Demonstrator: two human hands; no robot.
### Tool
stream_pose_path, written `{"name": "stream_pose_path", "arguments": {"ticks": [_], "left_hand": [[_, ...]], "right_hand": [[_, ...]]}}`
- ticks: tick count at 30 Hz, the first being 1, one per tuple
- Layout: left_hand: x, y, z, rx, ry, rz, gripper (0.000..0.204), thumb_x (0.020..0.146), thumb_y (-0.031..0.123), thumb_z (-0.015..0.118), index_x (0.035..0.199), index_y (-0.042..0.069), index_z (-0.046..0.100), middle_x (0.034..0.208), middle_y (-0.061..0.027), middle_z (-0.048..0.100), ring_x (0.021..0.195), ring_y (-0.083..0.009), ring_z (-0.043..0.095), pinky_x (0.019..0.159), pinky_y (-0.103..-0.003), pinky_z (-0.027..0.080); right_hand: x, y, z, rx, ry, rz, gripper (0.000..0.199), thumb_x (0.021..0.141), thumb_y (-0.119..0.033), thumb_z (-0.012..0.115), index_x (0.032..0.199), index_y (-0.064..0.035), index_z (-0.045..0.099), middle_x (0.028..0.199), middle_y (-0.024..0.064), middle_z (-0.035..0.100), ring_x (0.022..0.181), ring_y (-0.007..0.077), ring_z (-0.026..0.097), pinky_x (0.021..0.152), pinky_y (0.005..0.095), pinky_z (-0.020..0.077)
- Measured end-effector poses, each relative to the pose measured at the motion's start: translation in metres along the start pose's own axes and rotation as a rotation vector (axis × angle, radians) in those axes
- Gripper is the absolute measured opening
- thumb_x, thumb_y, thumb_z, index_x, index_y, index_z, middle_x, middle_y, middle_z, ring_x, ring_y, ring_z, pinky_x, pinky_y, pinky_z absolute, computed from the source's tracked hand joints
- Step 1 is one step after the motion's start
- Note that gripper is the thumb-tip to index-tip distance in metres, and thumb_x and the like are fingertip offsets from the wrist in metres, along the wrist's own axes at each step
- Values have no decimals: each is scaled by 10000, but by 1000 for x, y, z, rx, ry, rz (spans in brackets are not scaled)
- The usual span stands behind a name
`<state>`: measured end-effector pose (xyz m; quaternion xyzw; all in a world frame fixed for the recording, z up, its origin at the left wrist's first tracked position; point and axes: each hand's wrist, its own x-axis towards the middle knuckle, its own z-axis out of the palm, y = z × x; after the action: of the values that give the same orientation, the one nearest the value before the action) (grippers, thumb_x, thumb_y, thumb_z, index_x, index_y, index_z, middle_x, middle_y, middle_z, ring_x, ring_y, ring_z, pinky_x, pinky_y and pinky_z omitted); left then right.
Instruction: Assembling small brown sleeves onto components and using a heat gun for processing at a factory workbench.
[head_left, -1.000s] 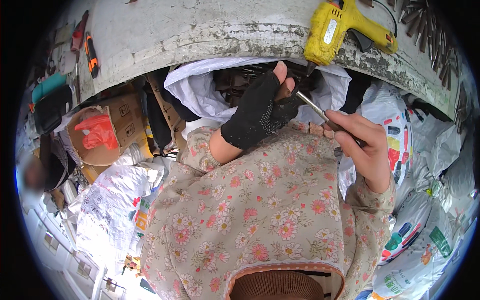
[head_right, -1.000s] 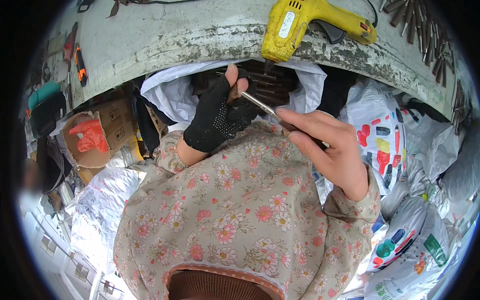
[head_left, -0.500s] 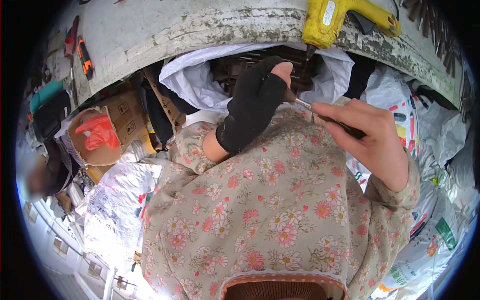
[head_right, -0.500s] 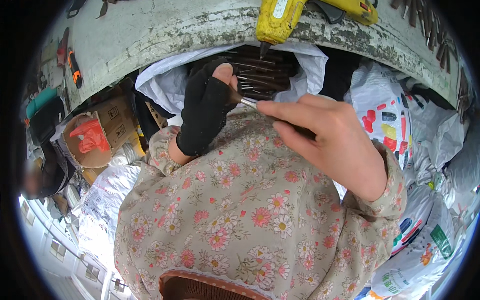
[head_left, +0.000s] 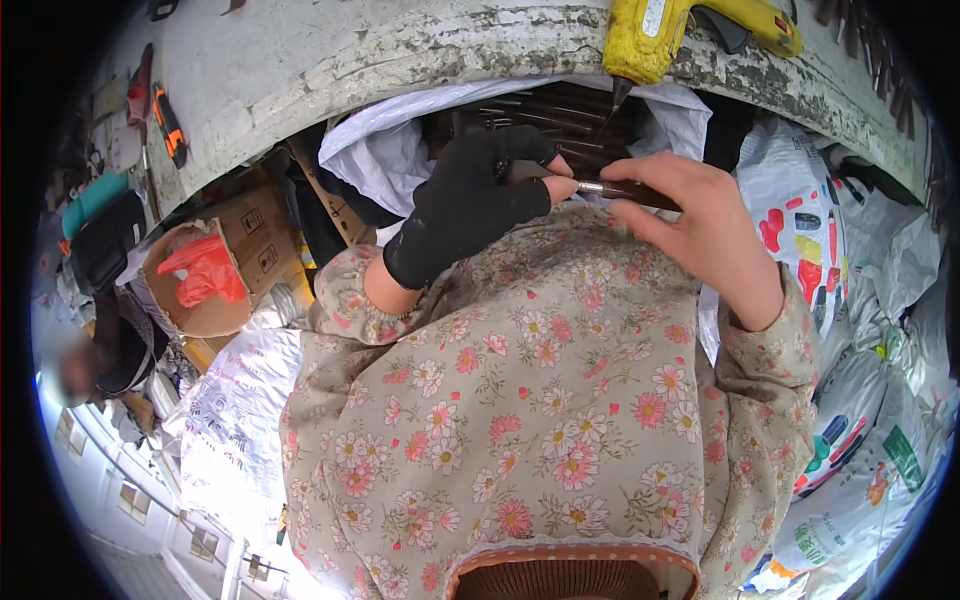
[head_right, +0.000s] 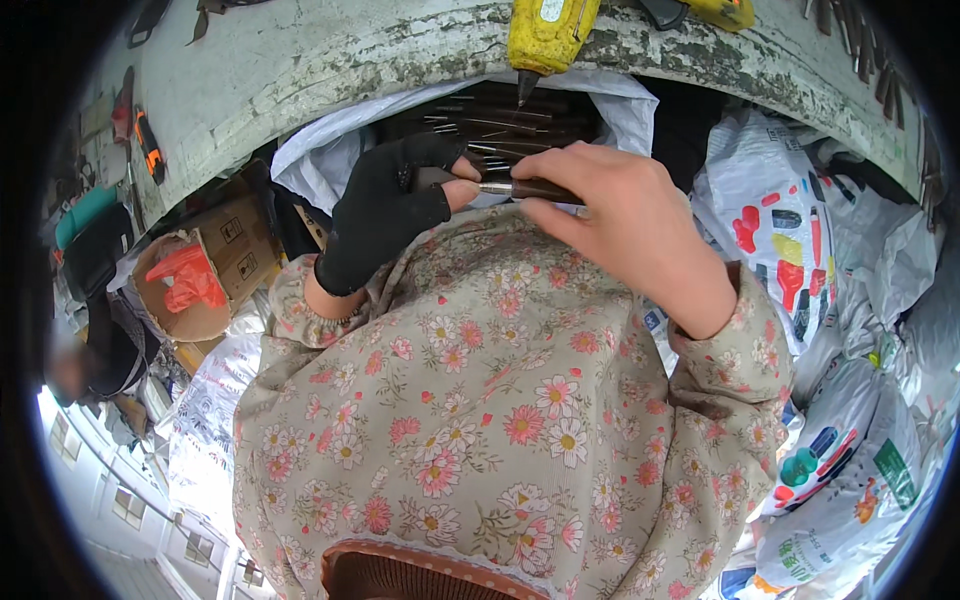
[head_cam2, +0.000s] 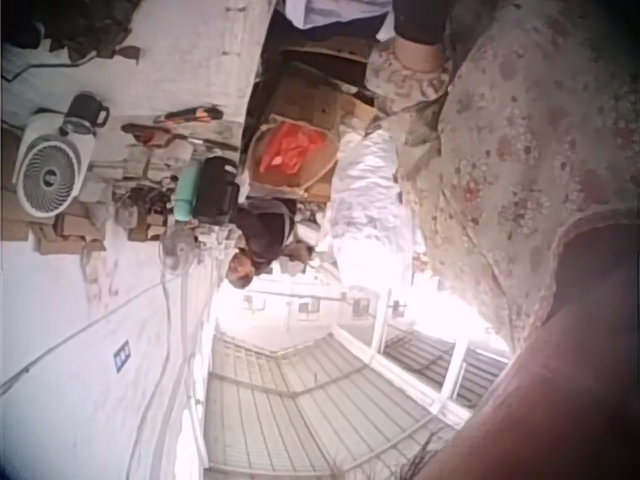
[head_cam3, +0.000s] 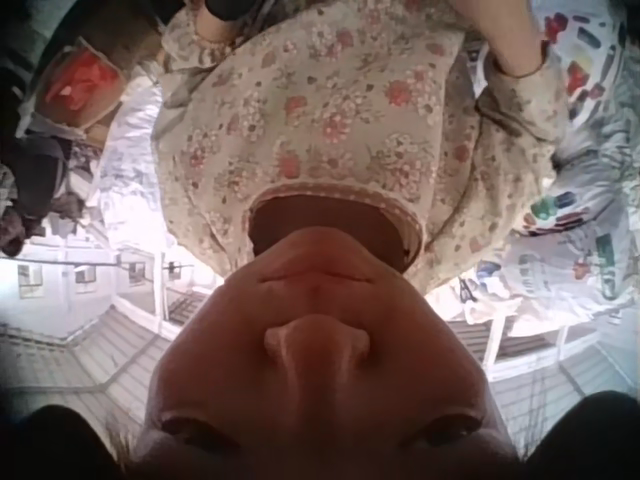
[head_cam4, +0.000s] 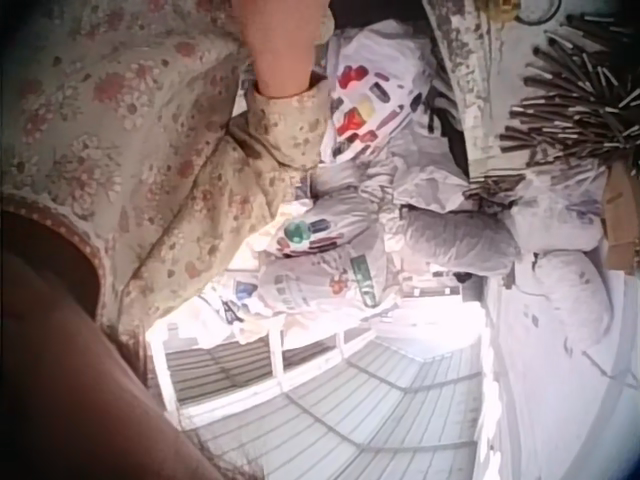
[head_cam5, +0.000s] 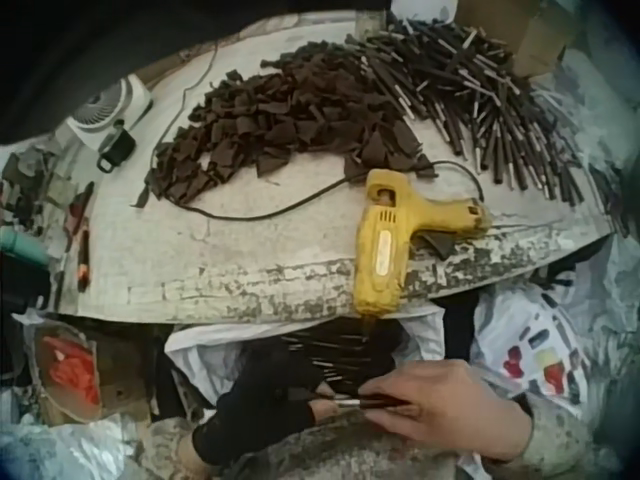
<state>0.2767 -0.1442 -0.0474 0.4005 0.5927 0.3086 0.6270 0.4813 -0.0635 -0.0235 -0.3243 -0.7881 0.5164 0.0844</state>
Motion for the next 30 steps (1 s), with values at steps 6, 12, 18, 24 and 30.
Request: {"name": "stream_pose_path", "arguments": {"ticks": [6,12,18,24,30], "left_hand": [[-13,8,13,-128,114,-63,161,731,60,679,873,27,614,839,-16,606,714,-51,537,621,-204,441],[-19,-4,11,21,71,175,190,701,24,709,870,19,623,805,-34,603,743,-85,566,629,-220,457],[-26,2,8,331,89,372,238,638,61,757,846,40,642,759,-60,588,690,-148,580,601,-242,447],[-29,2,16,309,181,364,213,674,50,731,846,27,608,743,-36,580,666,-122,553,591,-236,439],[-29,-1,26,-125,221,71,159,775,72,639,905,39,554,726,-11,548,592,-82,509,526,-225,417]], "right_hand": [[-2,2,21,-84,197,-179,174,724,-100,685,876,-33,632,787,82,612,693,221,597,599,283,475],[-2,8,23,238,89,115,125,752,-103,663,829,-5,654,760,76,625,662,153,600,582,250,461],[-8,20,12,239,147,228,101,759,-97,658,805,-7,655,689,40,614,573,69,559,516,208,440],[-18,0,18,148,213,-58,127,645,-64,736,711,-29,634,706,36,586,685,142,577,575,253,440],[-17,6,28,-199,395,-386,185,584,-96,745,728,-58,636,762,31,581,717,206,567,609,286,446]]}}
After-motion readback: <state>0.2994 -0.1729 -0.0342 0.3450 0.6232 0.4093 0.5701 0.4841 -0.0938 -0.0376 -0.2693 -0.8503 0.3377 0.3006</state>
